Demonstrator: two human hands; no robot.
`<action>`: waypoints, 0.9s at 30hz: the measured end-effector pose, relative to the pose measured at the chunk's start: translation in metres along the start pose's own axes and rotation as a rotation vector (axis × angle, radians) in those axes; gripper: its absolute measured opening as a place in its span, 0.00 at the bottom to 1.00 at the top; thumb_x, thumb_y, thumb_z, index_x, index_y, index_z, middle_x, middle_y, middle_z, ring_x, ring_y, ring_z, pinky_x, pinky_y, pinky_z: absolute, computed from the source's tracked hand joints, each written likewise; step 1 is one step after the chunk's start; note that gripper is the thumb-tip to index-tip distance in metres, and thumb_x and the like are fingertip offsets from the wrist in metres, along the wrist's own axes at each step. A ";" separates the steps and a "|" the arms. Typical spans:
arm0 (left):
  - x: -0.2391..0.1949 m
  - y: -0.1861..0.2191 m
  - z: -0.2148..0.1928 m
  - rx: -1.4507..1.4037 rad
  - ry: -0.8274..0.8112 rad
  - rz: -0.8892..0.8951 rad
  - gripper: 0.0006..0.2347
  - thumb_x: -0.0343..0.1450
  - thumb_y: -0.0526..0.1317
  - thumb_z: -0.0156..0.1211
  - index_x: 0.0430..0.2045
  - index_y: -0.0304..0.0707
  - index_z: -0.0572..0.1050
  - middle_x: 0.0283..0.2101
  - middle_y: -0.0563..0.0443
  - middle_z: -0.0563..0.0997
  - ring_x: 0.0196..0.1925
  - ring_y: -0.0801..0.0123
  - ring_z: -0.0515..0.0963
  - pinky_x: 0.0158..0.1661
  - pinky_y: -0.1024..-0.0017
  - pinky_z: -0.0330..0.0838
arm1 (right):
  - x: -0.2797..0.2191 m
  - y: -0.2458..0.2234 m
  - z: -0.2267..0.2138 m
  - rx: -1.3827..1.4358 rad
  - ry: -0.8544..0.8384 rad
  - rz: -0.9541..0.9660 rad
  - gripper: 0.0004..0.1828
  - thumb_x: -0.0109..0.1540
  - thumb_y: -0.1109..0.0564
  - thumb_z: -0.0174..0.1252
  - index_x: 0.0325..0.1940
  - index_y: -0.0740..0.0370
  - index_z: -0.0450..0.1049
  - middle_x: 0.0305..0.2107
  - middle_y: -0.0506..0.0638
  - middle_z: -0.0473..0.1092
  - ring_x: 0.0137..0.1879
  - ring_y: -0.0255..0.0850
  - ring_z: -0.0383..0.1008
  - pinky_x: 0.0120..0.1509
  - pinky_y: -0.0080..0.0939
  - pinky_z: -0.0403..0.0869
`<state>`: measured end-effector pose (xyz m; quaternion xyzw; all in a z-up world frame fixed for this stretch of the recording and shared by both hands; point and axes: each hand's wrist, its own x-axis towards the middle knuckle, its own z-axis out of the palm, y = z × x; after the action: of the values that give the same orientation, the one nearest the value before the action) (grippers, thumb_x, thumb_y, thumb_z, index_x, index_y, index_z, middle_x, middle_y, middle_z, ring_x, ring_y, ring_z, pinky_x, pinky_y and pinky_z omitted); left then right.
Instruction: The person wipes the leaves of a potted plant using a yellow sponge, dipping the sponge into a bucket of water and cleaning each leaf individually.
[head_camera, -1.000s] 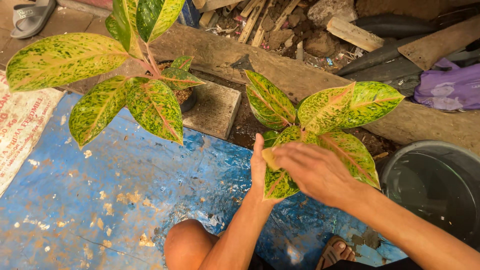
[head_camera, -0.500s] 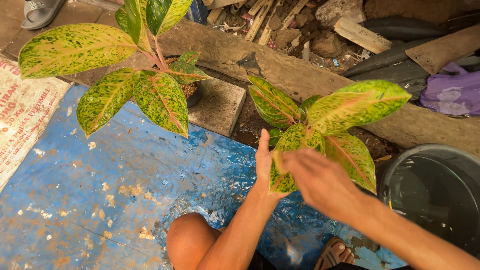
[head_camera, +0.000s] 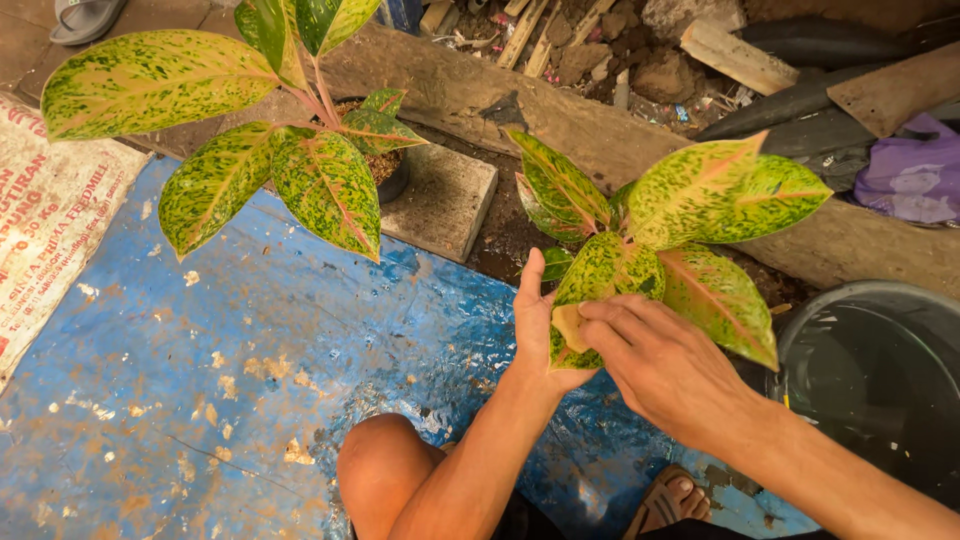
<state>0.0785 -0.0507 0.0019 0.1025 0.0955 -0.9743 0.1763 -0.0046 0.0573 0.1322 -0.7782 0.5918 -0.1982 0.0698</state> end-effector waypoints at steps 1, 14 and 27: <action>0.002 0.000 0.001 -0.026 -0.057 -0.022 0.36 0.73 0.69 0.50 0.56 0.28 0.72 0.55 0.32 0.79 0.53 0.44 0.79 0.59 0.50 0.70 | 0.001 -0.001 -0.002 -0.033 -0.019 0.038 0.20 0.51 0.67 0.57 0.49 0.67 0.71 0.51 0.61 0.72 0.59 0.58 0.71 0.63 0.54 0.71; 0.004 0.003 -0.003 0.027 -0.063 -0.070 0.35 0.73 0.68 0.48 0.57 0.29 0.73 0.54 0.34 0.80 0.52 0.46 0.79 0.57 0.51 0.72 | -0.004 -0.015 -0.012 0.034 0.088 -0.174 0.15 0.56 0.63 0.57 0.47 0.68 0.72 0.50 0.59 0.72 0.61 0.55 0.72 0.65 0.53 0.71; 0.033 -0.006 -0.039 0.127 -0.192 0.172 0.17 0.81 0.43 0.42 0.62 0.37 0.69 0.61 0.46 0.76 0.63 0.61 0.73 0.66 0.63 0.67 | -0.006 0.071 0.023 -0.012 0.047 -0.061 0.16 0.54 0.67 0.58 0.46 0.64 0.72 0.56 0.56 0.72 0.66 0.55 0.69 0.65 0.52 0.71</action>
<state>0.0526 -0.0471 -0.0427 0.0274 0.0071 -0.9651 0.2604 -0.0598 0.0398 0.0854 -0.7915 0.5704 -0.2149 0.0448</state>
